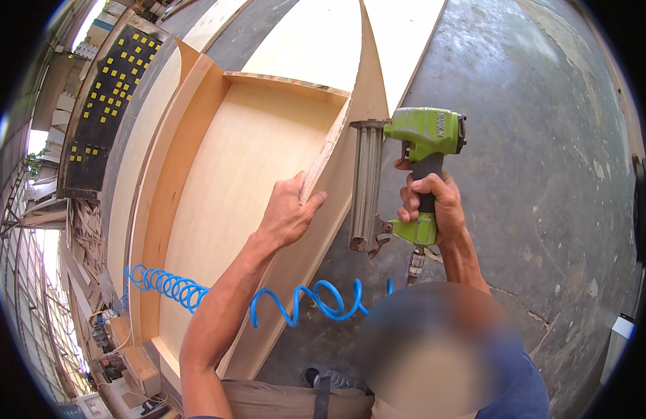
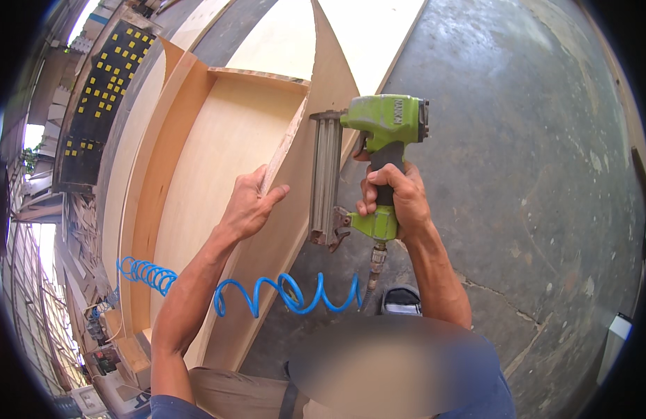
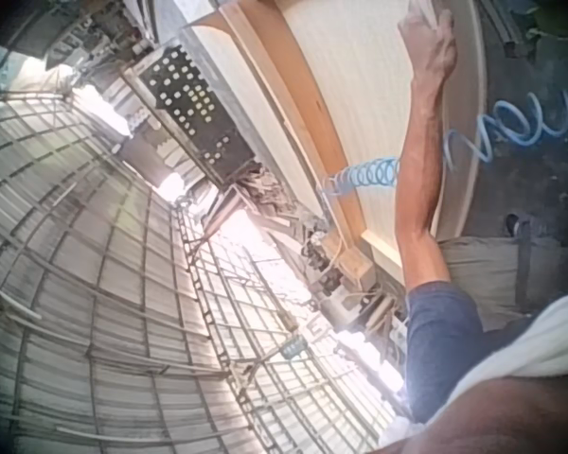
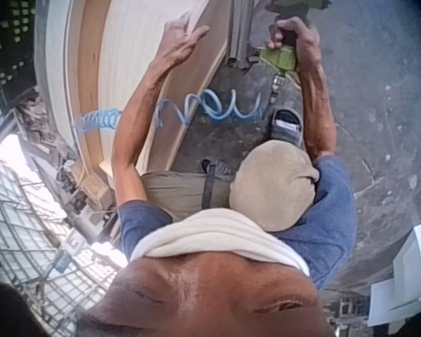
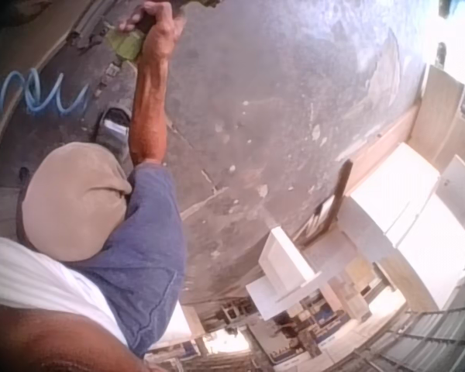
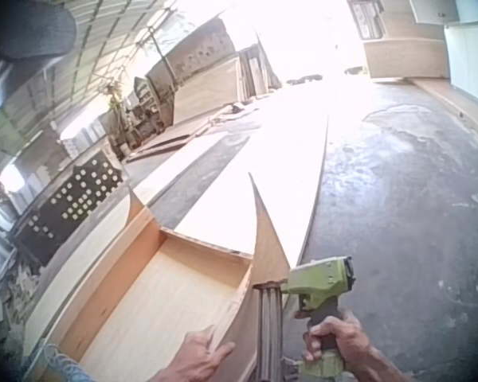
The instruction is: The person positions a thin wooden strip along the edge of a large wooden panel and uses a pneumatic nail gun to fasten it in place. The person then attaches a larger wooden side panel to the structure, securing it with the nail gun.
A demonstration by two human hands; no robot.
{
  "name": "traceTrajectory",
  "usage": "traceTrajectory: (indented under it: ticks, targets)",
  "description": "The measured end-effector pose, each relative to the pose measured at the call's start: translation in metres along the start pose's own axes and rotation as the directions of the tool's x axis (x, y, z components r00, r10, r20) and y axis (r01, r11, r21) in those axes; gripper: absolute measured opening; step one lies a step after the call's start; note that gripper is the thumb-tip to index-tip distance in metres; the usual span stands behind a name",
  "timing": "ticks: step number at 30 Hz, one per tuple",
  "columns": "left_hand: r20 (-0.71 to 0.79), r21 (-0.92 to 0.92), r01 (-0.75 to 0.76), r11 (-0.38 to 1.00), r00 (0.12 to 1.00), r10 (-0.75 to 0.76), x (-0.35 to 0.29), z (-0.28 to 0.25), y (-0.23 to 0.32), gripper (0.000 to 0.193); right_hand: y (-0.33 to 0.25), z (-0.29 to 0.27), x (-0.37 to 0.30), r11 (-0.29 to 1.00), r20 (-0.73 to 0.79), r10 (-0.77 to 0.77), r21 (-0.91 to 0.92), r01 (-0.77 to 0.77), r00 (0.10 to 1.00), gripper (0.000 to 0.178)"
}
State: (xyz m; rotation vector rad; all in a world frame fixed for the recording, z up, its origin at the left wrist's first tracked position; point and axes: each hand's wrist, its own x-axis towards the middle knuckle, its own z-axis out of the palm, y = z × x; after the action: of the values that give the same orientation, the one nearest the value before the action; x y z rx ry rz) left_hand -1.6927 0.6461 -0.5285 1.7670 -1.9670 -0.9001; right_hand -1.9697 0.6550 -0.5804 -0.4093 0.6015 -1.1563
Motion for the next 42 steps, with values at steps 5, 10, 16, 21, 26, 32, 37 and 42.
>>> traceTrajectory:
  ticks: [5,10,16,21,26,32,37,42]
  targets:
    - [0.006,-0.008,0.016,1.0,1.0,-0.016,-0.001,-0.001,0.006,0.024,0.003,-0.005,-0.002,0.998,-0.032,-0.008,0.058,0.009,0.999,0.042]
    - [-0.005,-0.015,-0.007,1.0,1.0,0.007,0.002,0.002,0.003,0.024,0.011,-0.012,0.002,0.997,-0.029,0.036,0.063,-0.035,0.999,0.043]
    - [0.013,-0.036,0.018,0.999,1.0,-0.017,0.001,0.0,0.004,0.025,0.015,-0.015,0.002,0.996,-0.043,0.043,0.074,-0.04,0.998,0.044]
    - [-0.038,0.045,-0.011,0.999,0.999,0.012,-0.003,-0.003,0.006,0.026,0.026,0.001,-0.031,0.998,-0.05,0.06,0.034,-0.058,0.997,0.049]
    - [-0.081,0.212,0.015,0.977,0.997,0.002,-0.031,-0.009,0.004,0.03,0.047,0.012,-0.059,0.991,-0.01,0.129,0.032,-0.128,0.992,0.045]
    - [-0.162,0.205,-0.04,0.978,0.984,0.074,-0.055,-0.004,-0.01,0.04,0.047,0.025,-0.059,0.99,-0.011,0.141,-0.019,-0.142,0.99,0.047]
    - [-0.187,0.222,-0.087,0.971,0.974,0.13,-0.055,-0.003,-0.013,0.041,0.05,0.02,-0.056,0.99,0.009,0.143,0.02,-0.143,0.99,0.04]
    - [-0.18,0.191,-0.073,0.979,0.978,0.108,-0.055,-0.003,-0.012,0.042,0.049,0.022,-0.055,0.992,0.011,0.126,0.008,-0.126,0.992,0.037]
